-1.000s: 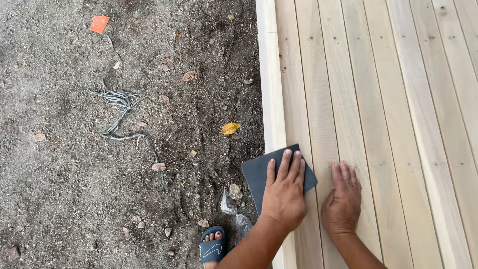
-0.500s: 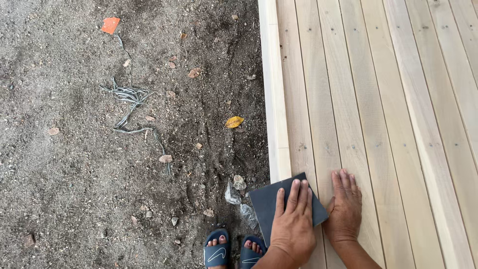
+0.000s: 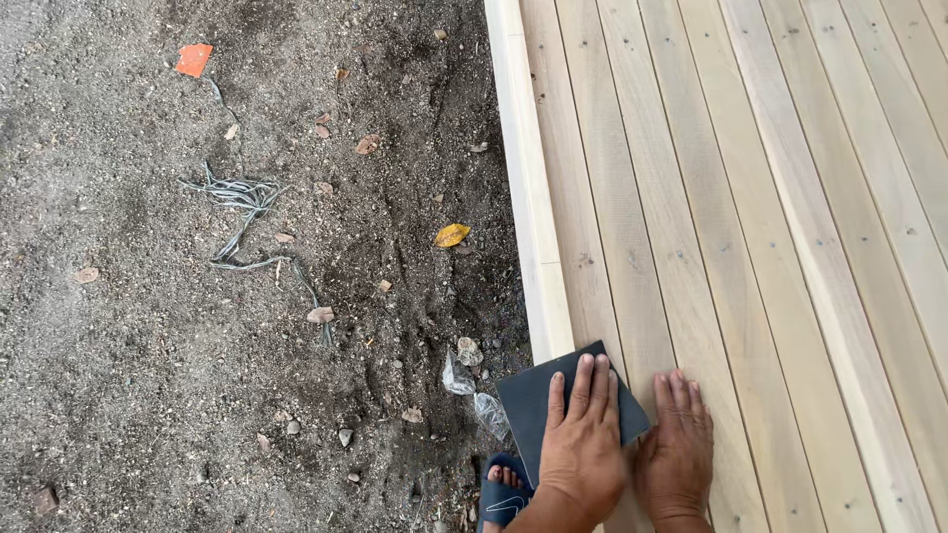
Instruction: The person sands a light wooden slatted table frame outdoors using a sheet of sandpaper held by hand. They sand the long edge rail, then move around the frame sanding the corners and legs, running the sandpaper along the wood surfaces.
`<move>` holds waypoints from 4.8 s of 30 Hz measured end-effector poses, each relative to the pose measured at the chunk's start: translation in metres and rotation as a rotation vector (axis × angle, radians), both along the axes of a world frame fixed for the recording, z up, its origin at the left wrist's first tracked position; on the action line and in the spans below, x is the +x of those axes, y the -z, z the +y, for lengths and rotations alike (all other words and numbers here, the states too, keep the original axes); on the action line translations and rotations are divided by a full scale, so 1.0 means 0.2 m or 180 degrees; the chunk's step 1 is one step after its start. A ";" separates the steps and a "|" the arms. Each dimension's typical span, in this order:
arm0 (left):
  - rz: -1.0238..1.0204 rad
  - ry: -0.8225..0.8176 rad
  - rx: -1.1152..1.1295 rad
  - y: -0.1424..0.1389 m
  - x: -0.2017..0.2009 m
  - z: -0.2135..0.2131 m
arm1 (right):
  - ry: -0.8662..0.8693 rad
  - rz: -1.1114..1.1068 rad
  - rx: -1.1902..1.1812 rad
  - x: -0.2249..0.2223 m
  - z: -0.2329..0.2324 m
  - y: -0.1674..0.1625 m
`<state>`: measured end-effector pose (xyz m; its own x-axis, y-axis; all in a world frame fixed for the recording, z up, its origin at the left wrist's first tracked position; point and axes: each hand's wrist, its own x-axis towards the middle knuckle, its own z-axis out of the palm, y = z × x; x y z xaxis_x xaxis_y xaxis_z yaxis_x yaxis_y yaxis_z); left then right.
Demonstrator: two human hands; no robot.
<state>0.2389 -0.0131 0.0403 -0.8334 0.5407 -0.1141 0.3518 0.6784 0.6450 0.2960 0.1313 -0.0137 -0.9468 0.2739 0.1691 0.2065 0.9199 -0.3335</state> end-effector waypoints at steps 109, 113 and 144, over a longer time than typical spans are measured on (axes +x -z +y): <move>0.0718 -0.0950 0.0239 0.10 0.05 -0.02 | -0.0315 0.0214 -0.1217 -0.39 0.07 -0.05; -0.0126 -0.0967 0.1084 0.06 0.41 -0.08 | -0.0136 0.0160 -0.0894 -0.55 -0.02 -0.05; -0.1724 -0.2455 0.3620 0.30 -0.50 0.01 | 0.0423 -0.0505 0.0032 -0.68 -0.20 0.03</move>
